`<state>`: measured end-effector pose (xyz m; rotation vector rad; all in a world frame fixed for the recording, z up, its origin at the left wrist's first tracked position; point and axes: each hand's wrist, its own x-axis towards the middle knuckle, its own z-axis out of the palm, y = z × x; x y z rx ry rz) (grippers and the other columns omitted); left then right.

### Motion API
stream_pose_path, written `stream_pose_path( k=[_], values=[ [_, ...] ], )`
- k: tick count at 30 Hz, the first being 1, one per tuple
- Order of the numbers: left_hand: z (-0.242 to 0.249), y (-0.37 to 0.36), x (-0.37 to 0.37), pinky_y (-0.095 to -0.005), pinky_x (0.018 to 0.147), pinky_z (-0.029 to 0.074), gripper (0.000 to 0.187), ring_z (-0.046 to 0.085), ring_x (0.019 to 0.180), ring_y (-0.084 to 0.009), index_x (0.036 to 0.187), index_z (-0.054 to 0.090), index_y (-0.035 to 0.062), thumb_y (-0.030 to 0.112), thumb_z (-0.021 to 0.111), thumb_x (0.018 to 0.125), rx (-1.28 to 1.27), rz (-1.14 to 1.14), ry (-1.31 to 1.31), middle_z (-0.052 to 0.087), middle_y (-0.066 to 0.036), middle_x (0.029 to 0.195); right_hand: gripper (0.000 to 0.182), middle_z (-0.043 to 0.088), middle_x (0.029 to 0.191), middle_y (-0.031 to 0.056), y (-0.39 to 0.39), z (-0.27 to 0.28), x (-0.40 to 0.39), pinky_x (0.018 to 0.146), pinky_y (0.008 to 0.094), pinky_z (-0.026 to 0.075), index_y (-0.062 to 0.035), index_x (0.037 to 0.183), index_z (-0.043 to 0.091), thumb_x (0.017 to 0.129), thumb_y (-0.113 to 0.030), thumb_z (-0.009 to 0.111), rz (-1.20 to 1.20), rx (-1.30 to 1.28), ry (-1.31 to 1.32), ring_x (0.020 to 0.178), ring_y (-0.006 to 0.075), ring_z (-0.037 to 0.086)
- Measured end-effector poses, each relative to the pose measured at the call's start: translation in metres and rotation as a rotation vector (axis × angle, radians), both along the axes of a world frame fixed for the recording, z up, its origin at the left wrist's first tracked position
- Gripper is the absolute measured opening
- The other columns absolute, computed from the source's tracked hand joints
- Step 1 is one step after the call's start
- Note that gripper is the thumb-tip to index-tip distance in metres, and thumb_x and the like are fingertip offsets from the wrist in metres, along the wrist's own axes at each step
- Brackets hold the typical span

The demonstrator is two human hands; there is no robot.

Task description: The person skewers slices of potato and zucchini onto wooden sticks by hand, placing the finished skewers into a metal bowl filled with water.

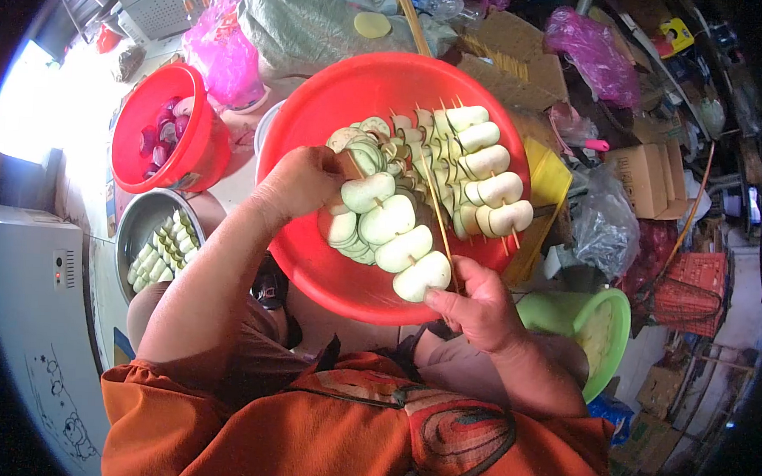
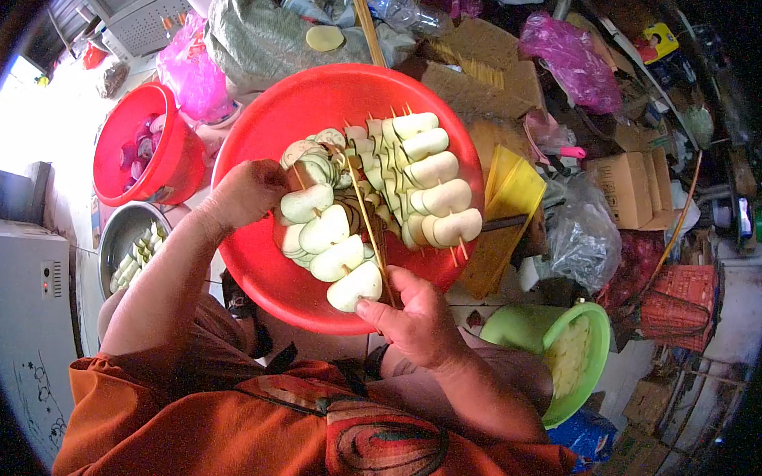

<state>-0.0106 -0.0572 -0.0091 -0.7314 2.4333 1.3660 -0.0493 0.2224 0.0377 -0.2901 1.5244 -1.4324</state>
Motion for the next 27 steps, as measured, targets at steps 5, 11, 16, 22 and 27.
stream_pose_path(
  k=[5,11,16,22,27],
  values=[
    [0.000,0.001,0.000,-0.0300,0.060,0.050,0.019,0.060,0.069,-0.0168,0.096,0.060,0.0013,0.011,0.059,0.079,0.353,0.289,-0.009,0.063,-0.008,0.081,0.028,0.063,0.098,0.0044,0.003,0.004,0.000,0.080,0.0254,0.047,0.0003,0.109,0.056,0.084,-0.010,0.062,0.040,0.041,-0.051,0.089,0.0102,0.058],
    [-0.009,-0.001,0.001,-0.0277,0.053,0.048,0.014,0.061,0.064,-0.0163,0.096,0.058,0.0066,0.012,0.060,0.083,0.509,0.453,0.070,0.063,-0.005,0.081,0.027,0.063,0.098,0.0048,0.006,0.004,0.002,0.083,0.0267,0.046,0.0004,0.108,0.056,0.084,-0.009,0.062,0.036,0.023,-0.030,0.091,0.0116,0.059],
    [-0.012,-0.001,-0.001,-0.0273,0.053,0.049,0.011,0.062,0.063,-0.0159,0.094,0.058,0.0082,0.014,0.061,0.085,0.556,0.459,0.070,0.064,-0.005,0.081,0.026,0.063,0.097,0.0043,0.011,0.002,0.001,0.082,0.0264,0.046,0.0002,0.107,0.056,0.084,-0.010,0.062,0.063,0.053,0.005,0.090,0.0106,0.058],
    [-0.020,0.005,-0.008,-0.0287,0.061,0.052,0.010,0.063,0.071,-0.0161,0.095,0.058,0.0072,0.011,0.059,0.085,0.594,0.437,0.161,0.064,-0.004,0.083,0.025,0.063,0.096,0.0035,0.011,-0.002,0.002,0.081,0.0258,0.046,-0.0001,0.107,0.056,0.084,-0.010,0.062,0.037,0.009,0.005,0.089,0.0097,0.057],
    [-0.017,0.011,-0.012,-0.0279,0.061,0.050,0.011,0.061,0.073,-0.0143,0.094,0.058,0.0074,0.009,0.059,0.084,0.619,0.423,0.199,0.062,-0.002,0.083,0.026,0.064,0.096,0.0038,0.013,-0.012,0.002,0.081,0.0258,0.046,0.0003,0.107,0.056,0.084,-0.010,0.061,0.015,-0.034,0.042,0.089,0.0097,0.057]
  ],
)
